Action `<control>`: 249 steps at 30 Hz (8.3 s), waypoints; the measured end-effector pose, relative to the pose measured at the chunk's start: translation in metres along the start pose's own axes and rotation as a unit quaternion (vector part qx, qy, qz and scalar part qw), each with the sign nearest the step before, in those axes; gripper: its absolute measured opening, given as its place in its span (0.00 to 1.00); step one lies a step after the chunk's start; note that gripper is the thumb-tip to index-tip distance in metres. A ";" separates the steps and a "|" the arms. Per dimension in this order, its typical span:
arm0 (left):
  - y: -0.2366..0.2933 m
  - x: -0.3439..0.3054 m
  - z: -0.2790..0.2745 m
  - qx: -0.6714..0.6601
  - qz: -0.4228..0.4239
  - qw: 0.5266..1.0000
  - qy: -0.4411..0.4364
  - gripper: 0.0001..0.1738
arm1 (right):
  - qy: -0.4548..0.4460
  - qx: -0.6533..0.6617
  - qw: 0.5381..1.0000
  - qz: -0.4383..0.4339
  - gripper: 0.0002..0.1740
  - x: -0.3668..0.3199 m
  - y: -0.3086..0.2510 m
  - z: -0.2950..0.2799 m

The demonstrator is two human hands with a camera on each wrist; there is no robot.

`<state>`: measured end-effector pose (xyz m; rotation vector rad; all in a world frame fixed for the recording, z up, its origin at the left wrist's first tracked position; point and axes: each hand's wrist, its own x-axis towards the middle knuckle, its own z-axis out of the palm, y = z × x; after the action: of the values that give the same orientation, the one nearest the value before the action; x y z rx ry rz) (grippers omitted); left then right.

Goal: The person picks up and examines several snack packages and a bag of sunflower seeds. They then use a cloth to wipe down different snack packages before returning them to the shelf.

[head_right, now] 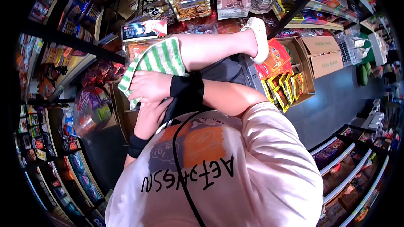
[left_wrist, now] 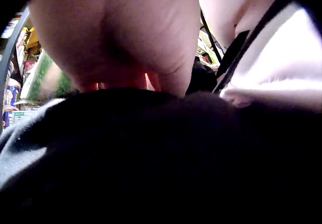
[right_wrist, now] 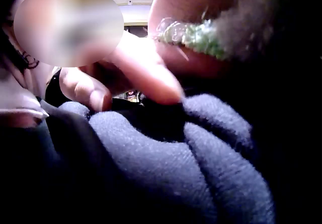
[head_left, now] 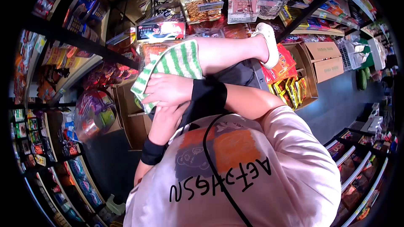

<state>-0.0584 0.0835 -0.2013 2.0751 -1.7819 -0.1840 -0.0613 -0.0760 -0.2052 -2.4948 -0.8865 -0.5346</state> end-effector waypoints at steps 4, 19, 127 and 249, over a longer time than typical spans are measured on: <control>-0.006 -0.012 -0.010 -0.034 -0.033 0.999 0.008 0.16 | 0.075 -0.032 0.996 -0.026 0.22 0.002 0.004 0.001; -0.017 -0.005 0.007 0.022 -0.094 0.991 0.092 0.13 | 0.136 -0.048 0.985 0.090 0.18 0.002 0.072 0.003; -0.084 0.104 -0.179 -0.669 0.046 0.573 0.470 0.16 | 0.236 0.156 0.956 0.079 0.30 0.177 0.024 -0.149; 0.110 0.013 -0.153 -0.053 0.146 0.872 0.464 0.07 | 0.257 0.108 0.957 0.081 0.16 -0.033 -0.144 -0.214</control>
<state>-0.1031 0.0909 -0.0181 1.3775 -1.3620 0.6774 -0.2244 -0.1023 -0.0050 -2.0586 -0.5008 -0.9198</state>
